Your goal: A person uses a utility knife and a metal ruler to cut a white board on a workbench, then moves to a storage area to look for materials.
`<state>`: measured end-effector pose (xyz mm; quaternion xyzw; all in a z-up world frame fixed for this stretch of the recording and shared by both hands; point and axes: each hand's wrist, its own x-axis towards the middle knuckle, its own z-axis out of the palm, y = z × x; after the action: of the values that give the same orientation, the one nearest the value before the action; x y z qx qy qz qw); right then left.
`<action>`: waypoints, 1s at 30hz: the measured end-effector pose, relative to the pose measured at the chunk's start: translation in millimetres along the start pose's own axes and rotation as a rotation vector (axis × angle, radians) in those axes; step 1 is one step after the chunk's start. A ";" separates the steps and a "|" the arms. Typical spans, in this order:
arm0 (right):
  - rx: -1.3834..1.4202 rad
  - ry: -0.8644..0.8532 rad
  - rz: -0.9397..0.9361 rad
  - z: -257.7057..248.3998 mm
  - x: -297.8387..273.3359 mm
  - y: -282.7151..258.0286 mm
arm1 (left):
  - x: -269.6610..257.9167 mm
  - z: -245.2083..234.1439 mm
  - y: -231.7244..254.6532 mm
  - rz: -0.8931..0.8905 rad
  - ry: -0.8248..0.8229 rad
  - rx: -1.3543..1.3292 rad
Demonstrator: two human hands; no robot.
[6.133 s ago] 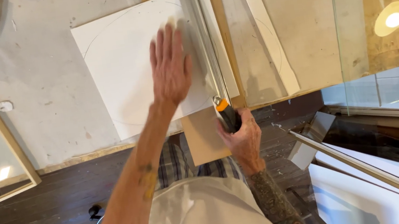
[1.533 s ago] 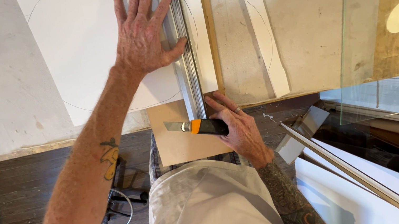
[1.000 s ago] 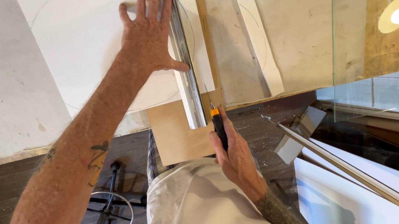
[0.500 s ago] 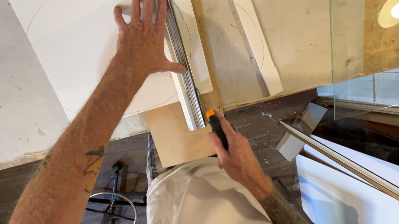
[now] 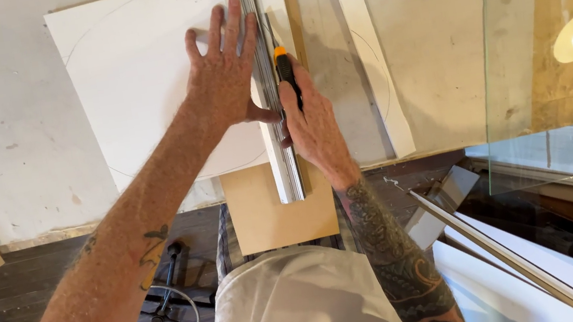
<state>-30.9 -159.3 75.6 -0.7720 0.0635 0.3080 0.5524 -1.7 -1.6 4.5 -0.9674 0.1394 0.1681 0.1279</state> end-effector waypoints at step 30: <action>-0.417 0.234 -0.319 17.0 80.0 -12.5 | 15.6 -9.2 8.1 0.014 -0.220 0.036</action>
<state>31.9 -120.0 38.7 -0.8994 -0.0602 0.1324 0.4122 12.5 -15.3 5.6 -0.9397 0.1343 0.2716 0.1586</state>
